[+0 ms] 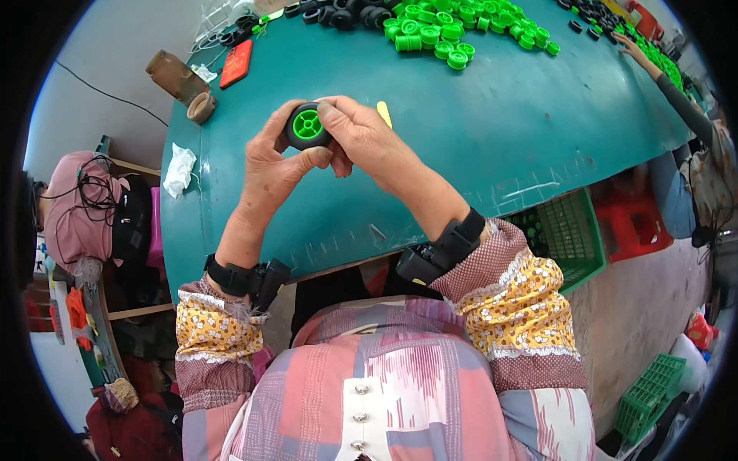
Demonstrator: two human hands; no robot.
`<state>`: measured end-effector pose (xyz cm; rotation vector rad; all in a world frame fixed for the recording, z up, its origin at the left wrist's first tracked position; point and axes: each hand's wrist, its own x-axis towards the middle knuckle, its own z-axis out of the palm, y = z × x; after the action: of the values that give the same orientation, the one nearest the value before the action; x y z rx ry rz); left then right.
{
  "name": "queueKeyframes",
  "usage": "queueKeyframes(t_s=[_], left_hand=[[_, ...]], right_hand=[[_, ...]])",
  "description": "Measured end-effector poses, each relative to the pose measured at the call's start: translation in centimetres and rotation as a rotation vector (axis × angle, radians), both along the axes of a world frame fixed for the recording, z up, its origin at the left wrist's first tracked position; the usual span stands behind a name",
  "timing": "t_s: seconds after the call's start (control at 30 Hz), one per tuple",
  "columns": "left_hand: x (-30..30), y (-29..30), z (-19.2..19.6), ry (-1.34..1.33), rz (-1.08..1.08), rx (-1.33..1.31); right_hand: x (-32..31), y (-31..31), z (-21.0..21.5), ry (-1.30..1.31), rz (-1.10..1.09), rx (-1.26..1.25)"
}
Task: Assembling black rubber tires onto green plastic wheel hubs.
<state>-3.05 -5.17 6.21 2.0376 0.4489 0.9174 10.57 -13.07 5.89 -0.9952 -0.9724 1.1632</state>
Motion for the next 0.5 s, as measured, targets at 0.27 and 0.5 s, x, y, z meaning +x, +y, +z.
queueKeyframes(t_s=[0.27,0.5], left_hand=[[0.6,-1.1,-0.3,0.122,0.292,0.221],[0.0,-0.3,-0.4,0.021,0.067,-0.091]], right_hand=[[-0.1,-0.1,-1.6,-0.084,-0.007,-0.088],[0.5,1.2,-1.0,-0.030,-0.059,-0.108]])
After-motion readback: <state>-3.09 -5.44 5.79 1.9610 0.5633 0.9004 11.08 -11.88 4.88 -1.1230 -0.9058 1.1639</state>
